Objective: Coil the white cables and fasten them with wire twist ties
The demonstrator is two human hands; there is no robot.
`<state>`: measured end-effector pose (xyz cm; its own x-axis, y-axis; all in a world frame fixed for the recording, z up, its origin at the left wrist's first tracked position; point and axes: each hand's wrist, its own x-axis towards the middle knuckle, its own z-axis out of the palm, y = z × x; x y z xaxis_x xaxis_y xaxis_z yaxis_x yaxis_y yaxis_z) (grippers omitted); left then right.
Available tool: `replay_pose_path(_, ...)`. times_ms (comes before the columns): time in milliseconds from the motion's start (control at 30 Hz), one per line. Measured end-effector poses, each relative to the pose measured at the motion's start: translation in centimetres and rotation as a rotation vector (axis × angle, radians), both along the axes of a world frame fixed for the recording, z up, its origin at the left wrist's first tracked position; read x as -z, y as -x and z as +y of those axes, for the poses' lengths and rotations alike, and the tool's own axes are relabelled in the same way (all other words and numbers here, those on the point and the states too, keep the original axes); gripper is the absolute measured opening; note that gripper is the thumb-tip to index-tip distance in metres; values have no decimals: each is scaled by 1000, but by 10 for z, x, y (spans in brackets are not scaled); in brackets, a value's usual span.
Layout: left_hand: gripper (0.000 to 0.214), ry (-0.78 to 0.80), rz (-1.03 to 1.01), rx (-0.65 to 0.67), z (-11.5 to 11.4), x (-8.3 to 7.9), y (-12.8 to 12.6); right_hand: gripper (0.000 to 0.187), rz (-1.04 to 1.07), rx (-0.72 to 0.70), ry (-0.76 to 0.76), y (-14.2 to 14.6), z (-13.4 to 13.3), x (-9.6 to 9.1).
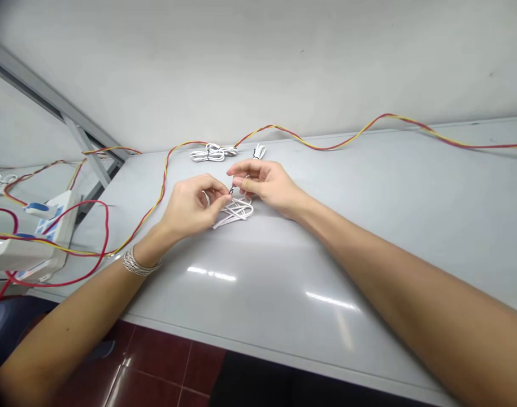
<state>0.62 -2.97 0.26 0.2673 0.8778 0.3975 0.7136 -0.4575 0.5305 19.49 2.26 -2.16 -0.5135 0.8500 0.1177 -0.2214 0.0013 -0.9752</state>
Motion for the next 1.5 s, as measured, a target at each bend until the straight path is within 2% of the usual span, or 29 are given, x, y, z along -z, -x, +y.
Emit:
replay_pose_path(100, 2, -34, -4, 11, -2, -1, -1, 29, 21, -42, 56, -3, 2, 1)
replay_pose_path(200, 2, -48, -106, 34, -4, -2, -3, 25, 44, -62, 117, -7, 4, -1)
replay_pose_path(367, 12, 95, -371, 94, -7, -2, -7, 20, 65, -63, 173, -9, 6, -2)
replay_pose_path(433, 14, 132, -387, 92, -8, -2, -7, 22, 78, -58, 182, -9, 6, -1)
replay_pose_path(600, 13, 90, -342, 95, -9, -3, -7, 21, 101, -63, 176, -9, 7, 2)
replay_pose_path(800, 17, 133, -430, 121, -6, -1, -6, 21, 86, -65, 175, -9, 6, -1)
replay_pose_path(933, 17, 226, -520, 92, -5, -2, -8, 28, 30, -35, 144, -7, 3, -3)
replay_pose_path(1200, 25, 365, -619, 92, -1, -1, -8, 30, -34, 37, -11, -1, -1, -2)
replay_pose_path(1500, 17, 730, -801, 104, 5, -7, -6, 33, -91, 104, -144, 5, -6, -3)
